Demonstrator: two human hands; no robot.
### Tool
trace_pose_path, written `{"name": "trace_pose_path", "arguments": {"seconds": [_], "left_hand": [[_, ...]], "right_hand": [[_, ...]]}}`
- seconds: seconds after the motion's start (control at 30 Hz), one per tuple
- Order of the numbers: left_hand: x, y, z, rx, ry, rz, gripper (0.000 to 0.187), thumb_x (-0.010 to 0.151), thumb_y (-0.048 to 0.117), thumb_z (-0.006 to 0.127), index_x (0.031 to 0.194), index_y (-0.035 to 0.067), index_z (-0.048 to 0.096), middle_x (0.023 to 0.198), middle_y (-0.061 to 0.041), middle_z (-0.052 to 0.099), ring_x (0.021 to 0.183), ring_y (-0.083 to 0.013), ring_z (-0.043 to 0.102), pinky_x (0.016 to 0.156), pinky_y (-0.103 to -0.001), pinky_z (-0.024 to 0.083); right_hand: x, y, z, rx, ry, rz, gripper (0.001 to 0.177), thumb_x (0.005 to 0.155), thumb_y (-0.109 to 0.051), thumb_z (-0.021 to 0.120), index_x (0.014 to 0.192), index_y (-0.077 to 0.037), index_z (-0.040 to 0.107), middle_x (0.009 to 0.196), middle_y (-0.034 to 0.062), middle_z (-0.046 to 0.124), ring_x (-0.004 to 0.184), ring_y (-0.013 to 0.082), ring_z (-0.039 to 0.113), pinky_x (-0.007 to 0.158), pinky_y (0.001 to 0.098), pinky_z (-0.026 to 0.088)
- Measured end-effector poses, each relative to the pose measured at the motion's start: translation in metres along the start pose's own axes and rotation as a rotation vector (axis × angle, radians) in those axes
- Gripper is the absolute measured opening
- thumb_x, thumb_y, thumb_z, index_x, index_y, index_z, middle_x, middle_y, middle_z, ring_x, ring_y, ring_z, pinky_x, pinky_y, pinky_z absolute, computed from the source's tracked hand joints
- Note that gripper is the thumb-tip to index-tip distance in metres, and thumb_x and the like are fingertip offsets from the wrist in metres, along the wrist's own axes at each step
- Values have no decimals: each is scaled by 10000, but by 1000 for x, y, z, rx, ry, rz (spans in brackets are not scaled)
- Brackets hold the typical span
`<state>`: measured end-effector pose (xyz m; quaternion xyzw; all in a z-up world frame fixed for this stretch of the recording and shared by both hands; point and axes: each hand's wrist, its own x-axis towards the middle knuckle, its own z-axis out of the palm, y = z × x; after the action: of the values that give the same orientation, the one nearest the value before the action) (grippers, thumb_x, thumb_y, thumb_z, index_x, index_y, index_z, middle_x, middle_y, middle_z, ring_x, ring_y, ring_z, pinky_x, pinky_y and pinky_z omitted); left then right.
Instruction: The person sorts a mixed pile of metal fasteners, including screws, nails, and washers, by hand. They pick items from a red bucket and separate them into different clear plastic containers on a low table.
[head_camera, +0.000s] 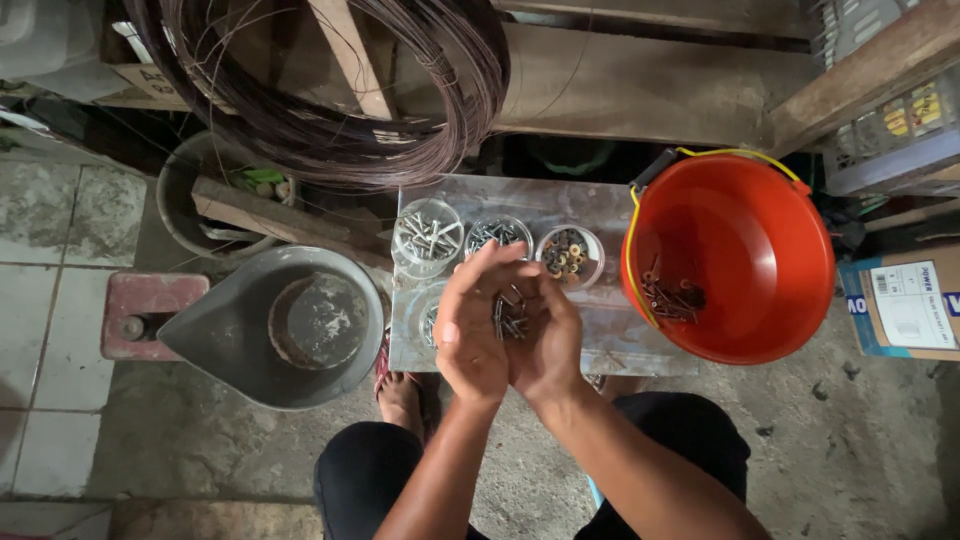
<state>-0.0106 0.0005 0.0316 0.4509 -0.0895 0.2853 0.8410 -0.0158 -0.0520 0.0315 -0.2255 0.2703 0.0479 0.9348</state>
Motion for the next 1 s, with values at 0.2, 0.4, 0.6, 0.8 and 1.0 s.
{"name": "trace_pose_path", "arguments": {"seconds": [0.2, 0.4, 0.6, 0.8, 1.0], "left_hand": [[4, 1, -4, -21, 38, -28, 788, 964, 498, 294, 1352, -141, 544, 1138, -304, 683, 978, -416, 722, 821, -458, 585], [2, -1, -10, 40, 26, -11, 775, 967, 469, 259, 1351, -138, 550, 1123, -305, 689, 949, -410, 731, 816, -442, 575], [1, 2, -16, -1, 32, -43, 803, 952, 505, 275, 1330, -147, 552, 998, -299, 711, 803, -371, 743, 694, -400, 589], [13, 7, -39, -76, 103, 12, 784, 971, 508, 262, 1358, -126, 514, 1008, -317, 698, 803, -368, 733, 752, -433, 578], [17, 18, -59, -171, 215, -87, 650, 997, 429, 310, 1332, -69, 557, 971, -272, 713, 775, -320, 727, 716, -411, 581]], "right_hand": [[-6, 6, 15, 46, 56, 137, 257, 967, -249, 685, 771, -84, 712, 777, 91, 742, 785, 224, 699, 770, 363, 550], [14, 12, -19, -10, 48, 341, 275, 951, -312, 692, 1012, -50, 749, 1028, 195, 743, 935, 339, 723, 811, 440, 594], [24, 17, -29, -117, 217, 338, 316, 949, -262, 674, 1105, 9, 720, 1037, 220, 729, 926, 363, 732, 850, 472, 620], [47, 7, -78, -72, 102, 330, 246, 974, -112, 630, 1166, 27, 696, 1018, 191, 702, 844, 254, 651, 794, 351, 566], [48, -46, -47, 93, 209, 186, 279, 981, -8, 549, 1227, 75, 651, 1075, 176, 679, 1001, 285, 653, 956, 437, 534]]}}
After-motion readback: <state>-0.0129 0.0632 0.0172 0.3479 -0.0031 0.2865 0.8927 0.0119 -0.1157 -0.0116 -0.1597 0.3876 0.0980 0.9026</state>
